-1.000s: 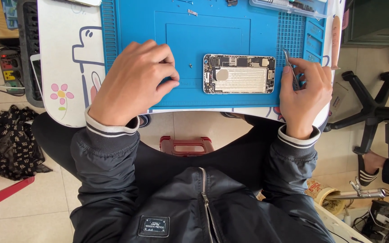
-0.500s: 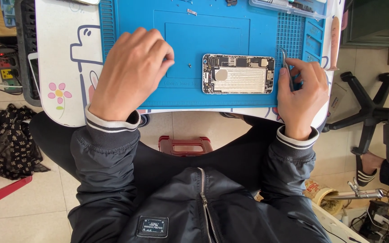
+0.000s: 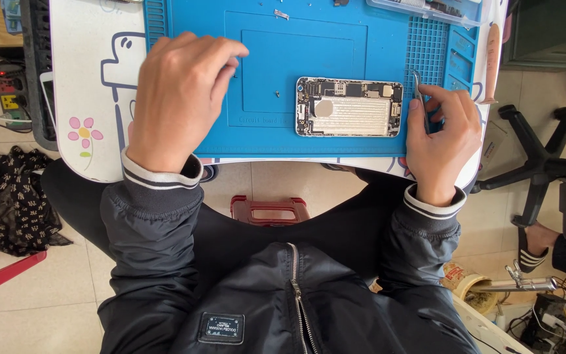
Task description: The person disassembles a smartphone on a blue work mat, using tweezers and a screwdriver to remove screws and internal components. They open a tool case to select a screwdriver bit, then continue working on the phone's internal parts.
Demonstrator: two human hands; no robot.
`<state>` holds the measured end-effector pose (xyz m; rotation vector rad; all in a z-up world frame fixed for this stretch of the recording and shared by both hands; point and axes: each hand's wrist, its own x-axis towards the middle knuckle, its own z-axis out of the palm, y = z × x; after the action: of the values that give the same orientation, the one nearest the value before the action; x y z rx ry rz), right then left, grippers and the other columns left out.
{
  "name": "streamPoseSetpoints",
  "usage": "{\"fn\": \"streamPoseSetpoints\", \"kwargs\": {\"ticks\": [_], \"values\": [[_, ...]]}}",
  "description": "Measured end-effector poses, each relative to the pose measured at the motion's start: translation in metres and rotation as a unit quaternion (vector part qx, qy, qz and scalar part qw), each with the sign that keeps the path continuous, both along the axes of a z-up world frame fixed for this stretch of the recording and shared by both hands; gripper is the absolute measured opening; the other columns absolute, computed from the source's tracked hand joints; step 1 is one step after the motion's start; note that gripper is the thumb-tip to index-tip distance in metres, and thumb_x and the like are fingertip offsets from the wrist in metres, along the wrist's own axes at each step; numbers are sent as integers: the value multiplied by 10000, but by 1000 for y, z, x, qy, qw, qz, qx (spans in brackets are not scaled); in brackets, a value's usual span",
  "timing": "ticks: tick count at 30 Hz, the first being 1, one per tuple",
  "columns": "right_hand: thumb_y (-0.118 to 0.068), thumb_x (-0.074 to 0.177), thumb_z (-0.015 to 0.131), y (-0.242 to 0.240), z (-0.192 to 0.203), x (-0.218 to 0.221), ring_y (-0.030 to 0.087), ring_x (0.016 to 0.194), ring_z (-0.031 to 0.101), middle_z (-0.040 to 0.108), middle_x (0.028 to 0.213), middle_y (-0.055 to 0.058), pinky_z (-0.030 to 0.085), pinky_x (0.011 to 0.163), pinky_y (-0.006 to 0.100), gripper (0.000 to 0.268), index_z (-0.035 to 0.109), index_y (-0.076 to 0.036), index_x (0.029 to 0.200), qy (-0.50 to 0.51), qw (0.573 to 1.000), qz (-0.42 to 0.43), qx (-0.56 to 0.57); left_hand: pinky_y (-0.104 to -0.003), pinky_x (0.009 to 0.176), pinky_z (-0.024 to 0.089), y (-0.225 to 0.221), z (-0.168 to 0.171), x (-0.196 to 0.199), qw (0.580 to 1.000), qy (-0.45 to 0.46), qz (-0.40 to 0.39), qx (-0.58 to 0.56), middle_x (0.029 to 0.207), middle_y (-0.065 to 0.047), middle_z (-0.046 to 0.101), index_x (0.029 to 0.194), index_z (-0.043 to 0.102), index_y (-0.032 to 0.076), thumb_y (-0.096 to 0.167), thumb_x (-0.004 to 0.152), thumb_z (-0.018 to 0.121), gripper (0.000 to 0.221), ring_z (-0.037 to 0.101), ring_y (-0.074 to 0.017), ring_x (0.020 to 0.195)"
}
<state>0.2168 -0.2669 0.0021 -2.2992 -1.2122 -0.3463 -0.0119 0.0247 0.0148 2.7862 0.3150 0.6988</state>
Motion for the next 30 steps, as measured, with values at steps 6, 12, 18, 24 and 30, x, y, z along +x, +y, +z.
{"fn": "streamPoseSetpoints", "kwargs": {"ticks": [6, 12, 18, 24, 30], "values": [[20, 1085, 729, 0, -1, 1, 270, 863, 591, 634, 943, 110, 489, 761, 415, 105, 772, 3, 1179, -2, 1000, 4, 4, -419, 734, 491, 8, -3, -10, 998, -7, 50, 45, 969, -6, 779, 1147, 786, 114, -7, 1033, 844, 176, 683, -261, 889], [44, 1068, 732, 1, 2, -2, 267, 861, 613, 645, 964, 127, 511, 738, 402, 118, 780, 19, 1173, 3, 1000, 7, 10, -411, 730, 499, 8, -3, -12, 996, -3, 77, 54, 933, 12, 747, 1118, 797, 144, 84, 985, 905, 181, 667, -236, 868], [44, 1074, 730, 0, 2, -1, 276, 856, 614, 645, 965, 128, 505, 736, 409, 115, 792, 23, 1168, -5, 1000, 7, 14, -510, 848, 532, 33, -1, -27, 977, -19, 205, 57, 1377, -147, 532, 1327, 751, 109, 295, 1020, 1015, 446, 543, -383, 1197], [9, 1086, 733, -3, 0, 0, 259, 850, 625, 656, 995, 123, 515, 729, 410, 134, 792, 22, 1205, 4, 1000, 7, 11, -556, 912, 537, 31, -4, -44, 976, 8, 206, 62, 1460, -129, 540, 1434, 692, 66, 316, 1027, 958, 547, 513, -379, 1296], [-1, 1076, 738, -5, -1, 0, 247, 824, 610, 648, 983, 106, 506, 719, 410, 145, 792, 7, 1210, 5, 1000, 7, 14, -630, 1054, 479, 46, -12, -72, 972, -16, 233, -1, 1572, -214, 427, 1504, 655, 48, 216, 1082, 942, 537, 470, -501, 1338]]}}
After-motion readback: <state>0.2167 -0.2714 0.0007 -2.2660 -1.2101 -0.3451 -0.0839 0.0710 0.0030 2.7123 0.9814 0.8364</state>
